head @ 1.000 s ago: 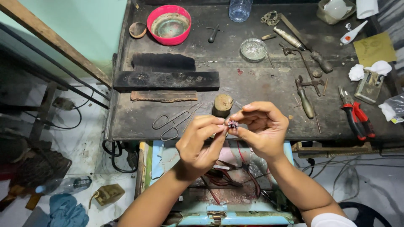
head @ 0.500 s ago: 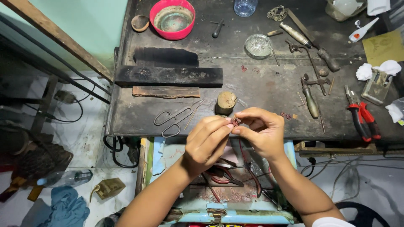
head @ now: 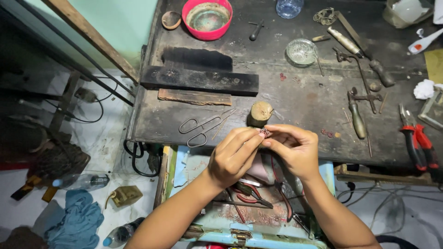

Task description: Soldering small metal jewelry components using a blowtorch and tweezers at a workbench

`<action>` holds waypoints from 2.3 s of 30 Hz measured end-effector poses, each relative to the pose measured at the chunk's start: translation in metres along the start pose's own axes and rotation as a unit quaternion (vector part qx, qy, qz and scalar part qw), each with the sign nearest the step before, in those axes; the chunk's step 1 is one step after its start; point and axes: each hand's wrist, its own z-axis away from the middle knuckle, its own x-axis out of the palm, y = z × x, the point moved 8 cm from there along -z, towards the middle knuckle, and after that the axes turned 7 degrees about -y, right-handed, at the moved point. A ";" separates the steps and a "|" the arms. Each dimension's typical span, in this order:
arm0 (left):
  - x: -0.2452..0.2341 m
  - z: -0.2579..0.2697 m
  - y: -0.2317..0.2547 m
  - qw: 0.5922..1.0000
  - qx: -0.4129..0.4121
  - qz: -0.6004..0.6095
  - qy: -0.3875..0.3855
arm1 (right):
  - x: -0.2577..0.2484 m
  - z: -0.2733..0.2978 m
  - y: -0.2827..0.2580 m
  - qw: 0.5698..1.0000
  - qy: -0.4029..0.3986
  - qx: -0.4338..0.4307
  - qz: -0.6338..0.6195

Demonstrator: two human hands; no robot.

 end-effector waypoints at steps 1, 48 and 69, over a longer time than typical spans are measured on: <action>0.000 0.001 -0.001 1.000 0.000 -0.010 0.002 | 0.001 0.001 0.003 1.000 -0.001 0.008 0.000; -0.015 0.027 -0.225 0.874 -0.382 -0.231 -0.194 | 0.003 -0.003 0.020 0.999 0.008 0.034 -0.025; -0.045 0.023 -0.135 0.947 -0.257 -0.156 -0.111 | -0.065 0.055 -0.024 0.985 0.148 0.019 0.088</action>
